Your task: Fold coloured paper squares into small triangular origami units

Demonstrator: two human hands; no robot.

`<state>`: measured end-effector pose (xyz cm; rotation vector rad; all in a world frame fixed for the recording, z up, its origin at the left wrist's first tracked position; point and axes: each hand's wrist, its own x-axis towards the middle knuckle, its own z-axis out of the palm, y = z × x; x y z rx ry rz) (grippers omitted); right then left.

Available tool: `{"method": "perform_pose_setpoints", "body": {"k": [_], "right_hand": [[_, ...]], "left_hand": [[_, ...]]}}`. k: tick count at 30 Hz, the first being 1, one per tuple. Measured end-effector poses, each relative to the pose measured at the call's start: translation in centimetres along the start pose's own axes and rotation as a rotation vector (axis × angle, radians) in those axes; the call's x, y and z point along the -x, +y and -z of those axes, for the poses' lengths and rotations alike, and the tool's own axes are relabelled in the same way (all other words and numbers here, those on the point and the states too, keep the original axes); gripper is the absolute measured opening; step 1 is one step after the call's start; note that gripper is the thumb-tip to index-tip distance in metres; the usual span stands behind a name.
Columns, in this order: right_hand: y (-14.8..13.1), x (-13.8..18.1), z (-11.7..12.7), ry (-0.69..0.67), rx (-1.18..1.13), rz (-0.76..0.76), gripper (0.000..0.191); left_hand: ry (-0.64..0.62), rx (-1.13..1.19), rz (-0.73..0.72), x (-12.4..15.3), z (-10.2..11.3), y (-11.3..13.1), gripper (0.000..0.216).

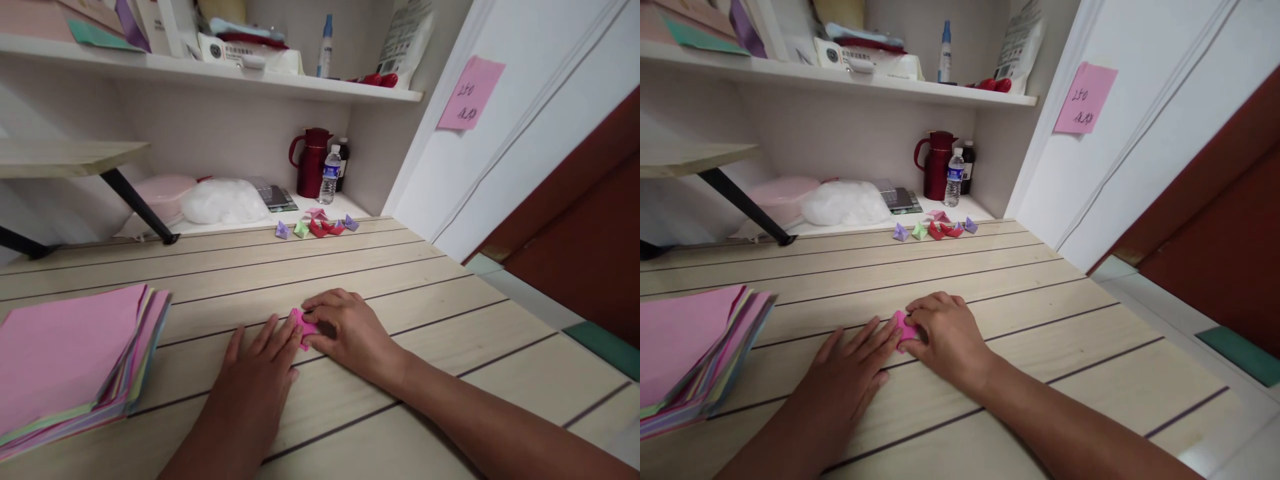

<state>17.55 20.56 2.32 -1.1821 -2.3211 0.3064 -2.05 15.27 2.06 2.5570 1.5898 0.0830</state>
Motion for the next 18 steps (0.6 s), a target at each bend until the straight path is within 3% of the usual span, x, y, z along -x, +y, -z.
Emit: {"method": "perform_pose_setpoints", "body": {"k": [4, 9, 13, 18], "right_hand": [[0.0, 0.3, 0.0, -0.018, 0.012, 0.022, 0.030], [1.0, 0.2, 0.5, -0.055, -0.079, 0.084, 0.019], [1.3, 0.4, 0.8, -0.099, -0.059, 0.137, 0.030], [0.7, 0.6, 0.5, -0.077, -0.025, 0.148, 0.038]], "left_hand": [[0.007, 0.030, 0.017, 0.1, 0.0, -0.2, 0.057], [0.079, 0.121, 0.089, -0.3, 0.3, -0.2, 0.056], [0.174, 0.173, 0.188, -0.7, 0.4, -0.1, 0.057], [0.197, 0.171, 0.176, -0.5, 0.9, 0.2, 0.053]]}}
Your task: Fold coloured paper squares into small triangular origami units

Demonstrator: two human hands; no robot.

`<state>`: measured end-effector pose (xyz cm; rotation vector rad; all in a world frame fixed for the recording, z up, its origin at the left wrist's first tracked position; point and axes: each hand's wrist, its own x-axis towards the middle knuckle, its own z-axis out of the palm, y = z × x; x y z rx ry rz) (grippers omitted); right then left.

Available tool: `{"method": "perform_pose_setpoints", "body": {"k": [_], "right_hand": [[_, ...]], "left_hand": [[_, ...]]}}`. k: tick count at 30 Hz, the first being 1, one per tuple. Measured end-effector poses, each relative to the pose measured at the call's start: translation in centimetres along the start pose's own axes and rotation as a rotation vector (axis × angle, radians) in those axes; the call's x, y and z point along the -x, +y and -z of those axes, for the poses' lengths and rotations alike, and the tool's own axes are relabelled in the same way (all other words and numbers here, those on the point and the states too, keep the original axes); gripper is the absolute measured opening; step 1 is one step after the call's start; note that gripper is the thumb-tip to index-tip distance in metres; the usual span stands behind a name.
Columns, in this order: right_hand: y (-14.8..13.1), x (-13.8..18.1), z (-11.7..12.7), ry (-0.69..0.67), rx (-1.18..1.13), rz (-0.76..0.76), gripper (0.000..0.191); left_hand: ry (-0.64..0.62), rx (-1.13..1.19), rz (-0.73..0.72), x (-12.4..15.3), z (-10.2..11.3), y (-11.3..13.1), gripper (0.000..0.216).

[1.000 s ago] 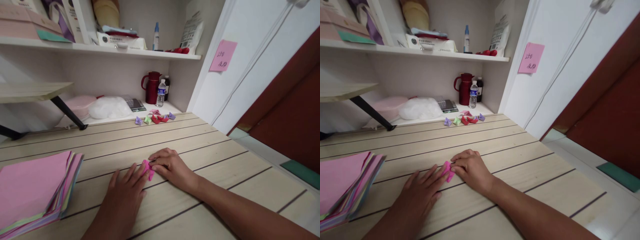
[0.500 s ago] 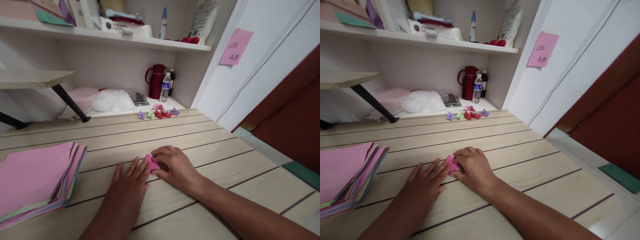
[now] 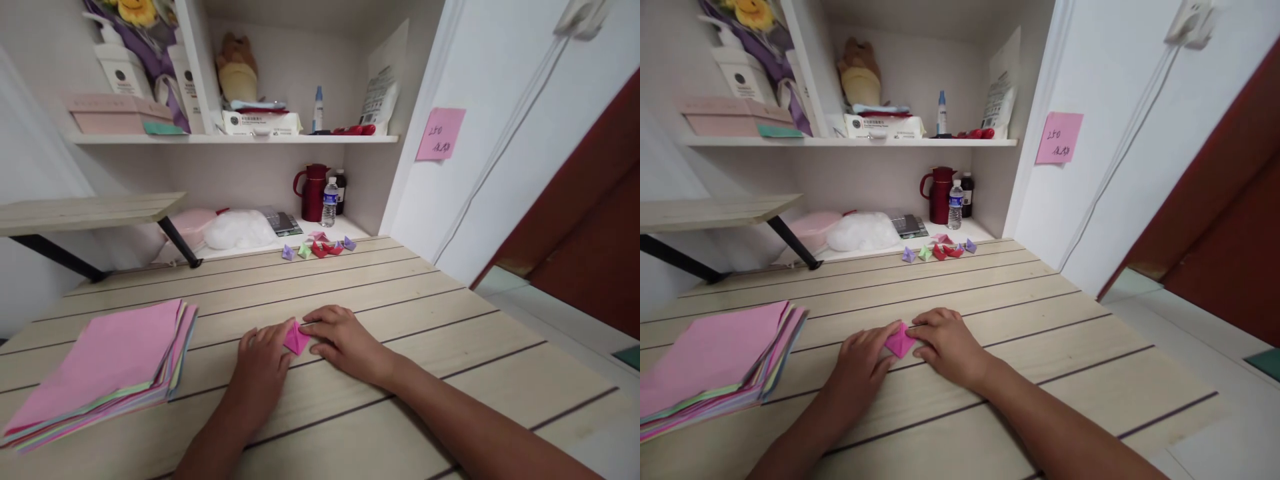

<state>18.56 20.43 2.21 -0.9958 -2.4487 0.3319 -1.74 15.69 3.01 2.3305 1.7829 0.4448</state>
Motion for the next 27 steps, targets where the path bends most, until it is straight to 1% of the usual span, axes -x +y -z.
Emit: {"method": "perform_pose_setpoints", "body": {"k": [3, 6, 8, 11, 13, 15, 17, 20, 21, 23, 25, 27], "right_hand": [[-0.6, 0.4, 0.0, 0.007, -0.031, 0.008, 0.032], [-2.0, 2.2, 0.2, -0.028, -0.059, 0.058, 0.031], [-3.3, 4.2, 0.5, -0.056, -0.076, 0.096, 0.032], [-5.4, 7.7, 1.1, -0.064, -0.075, 0.081, 0.032], [-6.5, 9.6, 1.4, -0.062, -0.068, 0.046, 0.033], [-7.4, 11.0, 1.7, -0.053, -0.051, 0.009, 0.033], [-7.9, 12.0, 1.7, -0.047, -0.027, -0.007, 0.032], [-8.2, 12.8, 1.6, -0.039, 0.006, 0.006, 0.031], [-8.3, 13.1, 1.6, -0.031, 0.013, 0.009, 0.032], [-8.4, 13.5, 1.6, -0.020, 0.019, -0.005, 0.033], [-8.6, 14.0, 1.8, -0.040, 0.019, -0.016, 0.032], [-8.7, 14.6, 2.0, -0.082, 0.013, -0.005, 0.031]], "left_hand": [[-0.002, -0.015, 0.007, 0.9, 0.1, 0.8, 0.055], [0.003, -0.032, -0.016, 3.2, -0.7, 1.6, 0.056], [0.070, -0.051, -0.121, 5.6, -1.5, 1.9, 0.055], [0.237, -0.017, -0.289, 9.6, -2.7, 2.0, 0.059], [0.289, 0.029, -0.316, 11.8, -3.2, 2.1, 0.060], [0.320, 0.040, -0.307, 13.3, -3.4, 2.4, 0.058], [0.368, 0.003, -0.278, 14.2, -3.5, 2.9, 0.052], [0.426, -0.138, -0.257, 14.6, -3.4, 3.4, 0.044], [0.430, -0.195, -0.283, 14.7, -3.3, 3.5, 0.042], [0.416, -0.295, -0.395, 14.7, -3.2, 3.3, 0.043], [0.402, -0.342, -0.492, 14.8, -3.1, 3.0, 0.042], [0.399, -0.350, -0.523, 15.0, -3.1, 2.7, 0.040]]}}
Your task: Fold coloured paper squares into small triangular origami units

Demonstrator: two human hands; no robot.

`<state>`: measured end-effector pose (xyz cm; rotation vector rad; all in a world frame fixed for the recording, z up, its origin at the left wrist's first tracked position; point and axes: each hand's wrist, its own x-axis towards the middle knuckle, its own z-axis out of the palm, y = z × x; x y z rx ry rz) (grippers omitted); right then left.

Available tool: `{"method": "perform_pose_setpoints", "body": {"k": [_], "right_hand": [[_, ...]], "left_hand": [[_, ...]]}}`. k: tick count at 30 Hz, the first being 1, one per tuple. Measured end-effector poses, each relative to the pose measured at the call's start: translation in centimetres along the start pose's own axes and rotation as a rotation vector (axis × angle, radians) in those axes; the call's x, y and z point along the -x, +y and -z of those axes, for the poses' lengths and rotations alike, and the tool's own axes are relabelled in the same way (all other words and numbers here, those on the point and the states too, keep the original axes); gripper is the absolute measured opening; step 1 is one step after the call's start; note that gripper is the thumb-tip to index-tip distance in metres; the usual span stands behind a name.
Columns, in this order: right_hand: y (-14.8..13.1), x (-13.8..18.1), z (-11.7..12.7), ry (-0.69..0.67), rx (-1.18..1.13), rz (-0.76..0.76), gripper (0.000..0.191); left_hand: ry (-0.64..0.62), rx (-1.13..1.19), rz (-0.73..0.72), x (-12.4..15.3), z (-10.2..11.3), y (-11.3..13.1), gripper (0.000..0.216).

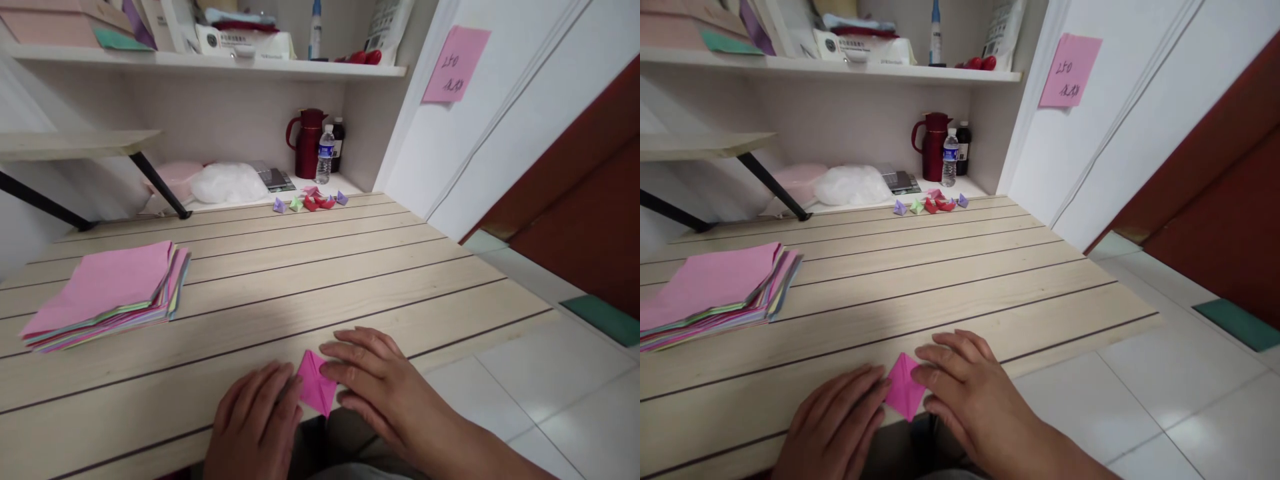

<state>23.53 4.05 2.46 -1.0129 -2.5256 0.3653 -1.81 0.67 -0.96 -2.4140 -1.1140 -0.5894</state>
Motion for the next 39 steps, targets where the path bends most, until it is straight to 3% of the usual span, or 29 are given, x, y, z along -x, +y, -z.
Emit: {"method": "perform_pose_setpoints", "body": {"k": [3, 9, 17, 28, 39], "right_hand": [[-0.1, 0.5, 0.2, -0.029, -0.017, 0.018, 0.033], [-0.5, 0.2, -0.2, 0.098, -0.104, -0.065, 0.026], [-0.7, -0.2, -0.1, 0.112, -0.146, -0.106, 0.017], [-0.4, -0.2, -0.2, 0.106, -0.085, -0.066, 0.022], [-0.7, -0.5, -0.6, 0.169, -0.162, -0.098, 0.020]], "left_hand": [[-0.020, 0.013, 0.015, 0.1, 0.2, 0.1, 0.038], [-0.053, 0.015, 0.075, -0.7, 0.5, 0.8, 0.040], [-0.072, 0.143, 0.173, -1.0, 0.8, 0.7, 0.035], [-0.100, 0.204, 0.268, -1.3, 0.9, 0.8, 0.036], [-0.106, 0.296, 0.338, -2.2, 1.0, 0.7, 0.021]]}}
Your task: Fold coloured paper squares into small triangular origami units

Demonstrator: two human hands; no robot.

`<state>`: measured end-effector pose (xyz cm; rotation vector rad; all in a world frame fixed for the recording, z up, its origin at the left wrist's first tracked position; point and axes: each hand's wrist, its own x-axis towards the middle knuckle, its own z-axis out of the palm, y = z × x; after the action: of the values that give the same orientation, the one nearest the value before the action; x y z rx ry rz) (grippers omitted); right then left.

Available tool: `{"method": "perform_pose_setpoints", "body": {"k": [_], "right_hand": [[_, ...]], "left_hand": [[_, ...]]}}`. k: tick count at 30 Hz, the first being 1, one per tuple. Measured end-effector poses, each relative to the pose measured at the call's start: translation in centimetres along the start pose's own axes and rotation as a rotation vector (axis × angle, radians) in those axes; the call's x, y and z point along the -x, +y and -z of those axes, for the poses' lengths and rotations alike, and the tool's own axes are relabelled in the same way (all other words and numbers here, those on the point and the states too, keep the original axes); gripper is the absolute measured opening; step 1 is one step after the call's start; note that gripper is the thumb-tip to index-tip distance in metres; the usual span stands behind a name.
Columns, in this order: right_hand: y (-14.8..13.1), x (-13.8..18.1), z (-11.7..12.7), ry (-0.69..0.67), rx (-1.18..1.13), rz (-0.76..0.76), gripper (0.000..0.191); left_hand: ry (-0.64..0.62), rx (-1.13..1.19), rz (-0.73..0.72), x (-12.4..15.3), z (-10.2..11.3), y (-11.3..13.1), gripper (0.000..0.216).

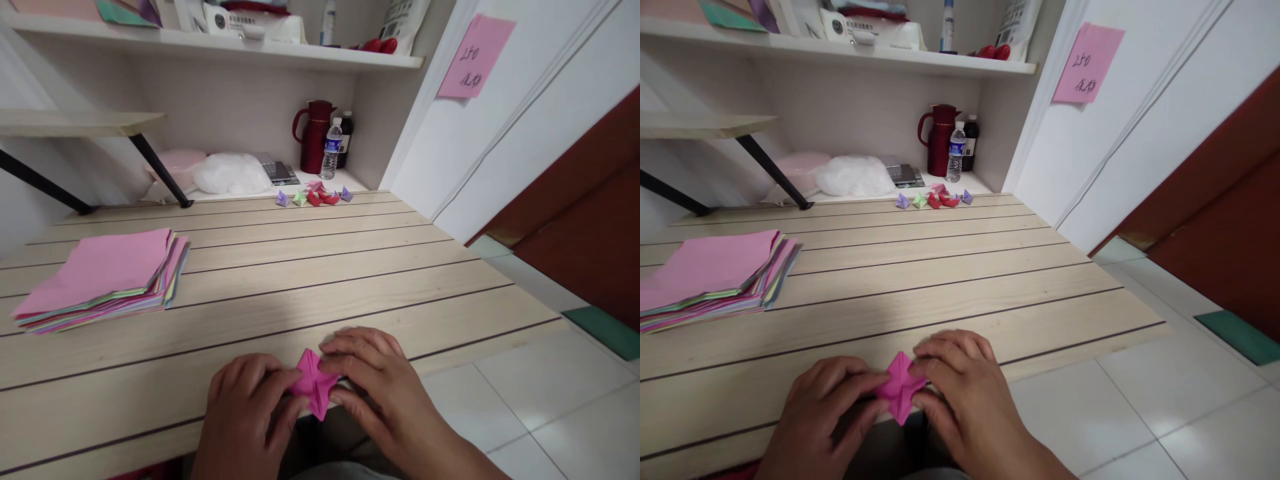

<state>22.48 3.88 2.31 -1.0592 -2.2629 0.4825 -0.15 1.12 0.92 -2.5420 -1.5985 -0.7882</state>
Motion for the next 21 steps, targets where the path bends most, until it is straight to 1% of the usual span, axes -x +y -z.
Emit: {"method": "perform_pose_setpoints", "body": {"k": [6, 13, 17, 21], "right_hand": [[-0.1, 0.1, -0.2, 0.026, -0.008, -0.011, 0.025], [0.1, 0.1, -0.6, 0.083, 0.007, -0.021, 0.012], [0.5, 0.1, -0.8, 0.105, 0.033, 0.045, 0.017], [0.8, 0.2, -0.7, 0.108, 0.009, 0.105, 0.022]], "left_hand": [[0.055, -0.020, -0.003, 0.3, -0.7, 0.2, 0.015], [0.097, -0.061, -0.023, 0.4, -1.0, 0.3, 0.013], [0.104, -0.073, -0.111, 0.7, -1.0, -0.2, 0.023], [0.102, -0.075, -0.197, 0.8, -0.8, -0.7, 0.032]]}}
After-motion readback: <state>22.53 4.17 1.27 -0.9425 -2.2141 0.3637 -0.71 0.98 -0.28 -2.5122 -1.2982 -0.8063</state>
